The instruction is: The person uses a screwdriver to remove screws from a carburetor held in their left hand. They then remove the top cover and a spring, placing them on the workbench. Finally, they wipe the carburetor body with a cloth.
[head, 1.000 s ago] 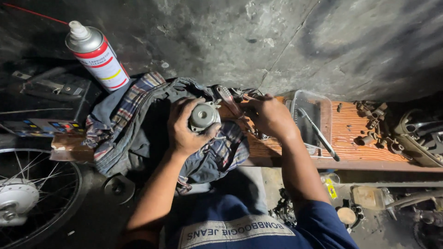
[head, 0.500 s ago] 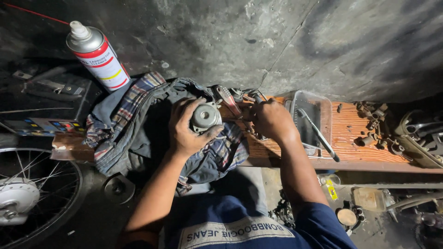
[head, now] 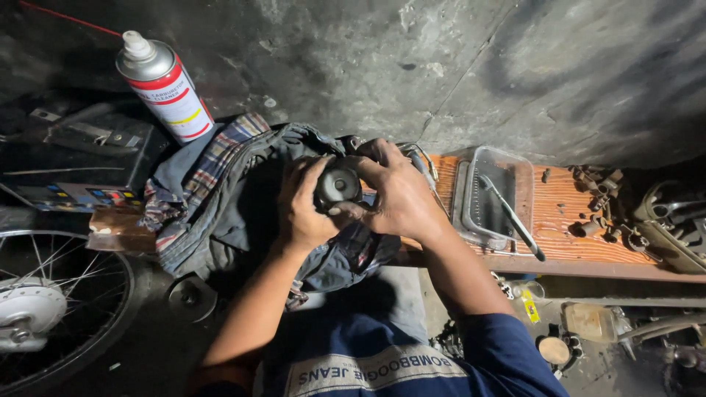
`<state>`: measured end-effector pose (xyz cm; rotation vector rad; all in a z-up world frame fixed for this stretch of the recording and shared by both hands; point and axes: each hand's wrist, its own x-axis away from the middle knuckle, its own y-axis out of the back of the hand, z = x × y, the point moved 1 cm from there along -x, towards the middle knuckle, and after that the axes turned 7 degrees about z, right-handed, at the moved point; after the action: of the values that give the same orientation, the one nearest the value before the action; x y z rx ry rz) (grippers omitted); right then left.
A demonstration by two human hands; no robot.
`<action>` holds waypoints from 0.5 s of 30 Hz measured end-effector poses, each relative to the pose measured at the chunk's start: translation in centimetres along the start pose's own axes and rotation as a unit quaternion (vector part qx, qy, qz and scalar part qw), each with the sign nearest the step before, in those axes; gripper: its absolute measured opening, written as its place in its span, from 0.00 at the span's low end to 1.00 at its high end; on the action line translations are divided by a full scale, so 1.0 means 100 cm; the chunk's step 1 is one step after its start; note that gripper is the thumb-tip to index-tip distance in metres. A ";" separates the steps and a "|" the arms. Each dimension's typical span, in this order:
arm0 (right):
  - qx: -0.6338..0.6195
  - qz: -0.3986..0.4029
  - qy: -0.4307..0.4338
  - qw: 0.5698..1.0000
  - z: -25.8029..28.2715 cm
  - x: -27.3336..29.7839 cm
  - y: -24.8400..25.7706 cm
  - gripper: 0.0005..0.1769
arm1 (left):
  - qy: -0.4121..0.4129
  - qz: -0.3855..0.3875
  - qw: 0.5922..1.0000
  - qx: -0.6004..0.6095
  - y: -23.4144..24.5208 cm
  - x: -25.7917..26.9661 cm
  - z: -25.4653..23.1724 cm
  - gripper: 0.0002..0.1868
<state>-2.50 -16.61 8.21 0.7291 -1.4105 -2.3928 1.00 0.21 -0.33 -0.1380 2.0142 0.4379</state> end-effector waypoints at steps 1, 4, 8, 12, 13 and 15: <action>0.000 0.001 -0.001 1.000 -0.001 -0.001 -0.002 0.34 | 0.001 0.000 1.000 0.001 0.000 -0.001 -0.002 0.38; 0.012 0.006 -0.039 0.999 -0.007 -0.003 -0.007 0.41 | -0.002 -0.006 1.000 -0.004 -0.002 -0.003 -0.006 0.40; -0.046 -0.052 0.020 0.997 -0.013 -0.004 -0.009 0.36 | -0.003 -0.021 0.999 -0.033 -0.004 -0.002 -0.007 0.43; -0.103 -0.128 0.045 0.985 -0.011 -0.003 0.000 0.31 | 0.037 -0.018 0.999 -0.035 0.001 -0.004 -0.012 0.38; -0.104 -0.128 0.046 0.985 -0.014 0.004 0.005 0.31 | 0.037 -0.017 0.999 -0.036 0.001 -0.004 -0.011 0.38; -0.117 -0.175 0.017 0.977 -0.022 0.017 0.014 0.33 | 0.019 -0.010 0.999 -0.026 0.002 -0.005 -0.009 0.42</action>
<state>-2.74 -19.71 8.08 1.0174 -1.0287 -2.7322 0.40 0.02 0.53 -0.1992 2.0375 0.4788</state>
